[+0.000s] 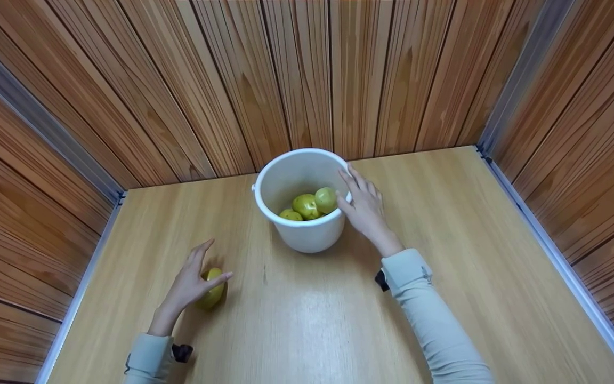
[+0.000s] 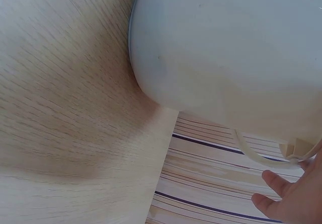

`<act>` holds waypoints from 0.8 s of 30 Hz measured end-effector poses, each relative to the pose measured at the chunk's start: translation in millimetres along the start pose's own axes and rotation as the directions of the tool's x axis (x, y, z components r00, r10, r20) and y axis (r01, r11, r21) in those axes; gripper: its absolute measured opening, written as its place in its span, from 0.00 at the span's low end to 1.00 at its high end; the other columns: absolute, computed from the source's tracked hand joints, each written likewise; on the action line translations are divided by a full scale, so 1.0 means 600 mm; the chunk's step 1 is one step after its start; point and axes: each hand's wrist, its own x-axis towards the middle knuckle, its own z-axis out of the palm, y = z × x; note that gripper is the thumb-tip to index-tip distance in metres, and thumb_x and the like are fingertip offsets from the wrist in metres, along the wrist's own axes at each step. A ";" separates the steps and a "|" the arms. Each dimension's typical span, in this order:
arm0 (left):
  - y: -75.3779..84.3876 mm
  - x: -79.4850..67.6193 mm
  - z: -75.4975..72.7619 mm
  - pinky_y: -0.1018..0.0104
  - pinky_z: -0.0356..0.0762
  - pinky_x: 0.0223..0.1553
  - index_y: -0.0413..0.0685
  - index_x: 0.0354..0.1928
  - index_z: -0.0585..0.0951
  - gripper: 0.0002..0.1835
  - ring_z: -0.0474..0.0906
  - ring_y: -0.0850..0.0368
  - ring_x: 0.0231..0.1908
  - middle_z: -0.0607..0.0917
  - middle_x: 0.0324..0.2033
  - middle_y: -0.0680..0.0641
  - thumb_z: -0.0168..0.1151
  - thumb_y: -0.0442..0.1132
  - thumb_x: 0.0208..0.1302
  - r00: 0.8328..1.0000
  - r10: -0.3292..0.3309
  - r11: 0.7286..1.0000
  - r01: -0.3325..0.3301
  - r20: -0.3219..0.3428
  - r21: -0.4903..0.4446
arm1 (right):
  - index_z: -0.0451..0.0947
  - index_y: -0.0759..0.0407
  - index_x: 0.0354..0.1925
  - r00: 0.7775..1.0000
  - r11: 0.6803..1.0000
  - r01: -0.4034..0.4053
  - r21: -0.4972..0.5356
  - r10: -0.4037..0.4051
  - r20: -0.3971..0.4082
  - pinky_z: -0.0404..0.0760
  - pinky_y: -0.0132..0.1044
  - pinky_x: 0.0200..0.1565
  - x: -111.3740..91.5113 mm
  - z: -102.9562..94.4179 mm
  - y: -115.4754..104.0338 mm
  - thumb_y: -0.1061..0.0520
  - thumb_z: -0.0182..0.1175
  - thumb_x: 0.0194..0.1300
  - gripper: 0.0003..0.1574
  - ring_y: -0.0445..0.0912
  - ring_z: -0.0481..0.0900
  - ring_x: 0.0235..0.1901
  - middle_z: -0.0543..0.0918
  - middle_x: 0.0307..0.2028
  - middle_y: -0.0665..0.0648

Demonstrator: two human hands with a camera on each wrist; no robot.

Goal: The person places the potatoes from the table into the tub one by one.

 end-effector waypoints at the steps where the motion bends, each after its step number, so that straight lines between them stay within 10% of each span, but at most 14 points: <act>1: -0.001 -0.001 0.000 0.41 0.58 0.62 0.63 0.70 0.54 0.49 0.55 0.47 0.67 0.57 0.69 0.49 0.67 0.62 0.48 1.000 -0.002 1.000 0.002 0.000 -0.001 | 0.49 0.37 0.71 1.000 1.000 -0.003 0.002 0.003 0.002 0.42 0.66 0.62 0.000 0.000 0.000 0.42 0.45 0.69 0.35 0.60 0.45 0.69 0.44 0.73 0.49; 24: -0.019 -0.031 0.015 0.42 0.66 0.57 0.57 0.70 0.56 0.51 0.62 0.42 0.63 0.57 0.68 0.45 0.70 0.60 0.46 0.997 -0.074 0.997 0.074 0.025 -0.002 | 0.50 0.41 0.71 0.999 0.999 0.033 -0.002 -0.033 -0.012 0.45 0.67 0.61 0.001 0.002 0.004 0.37 0.42 0.69 0.36 0.62 0.48 0.68 0.46 0.73 0.53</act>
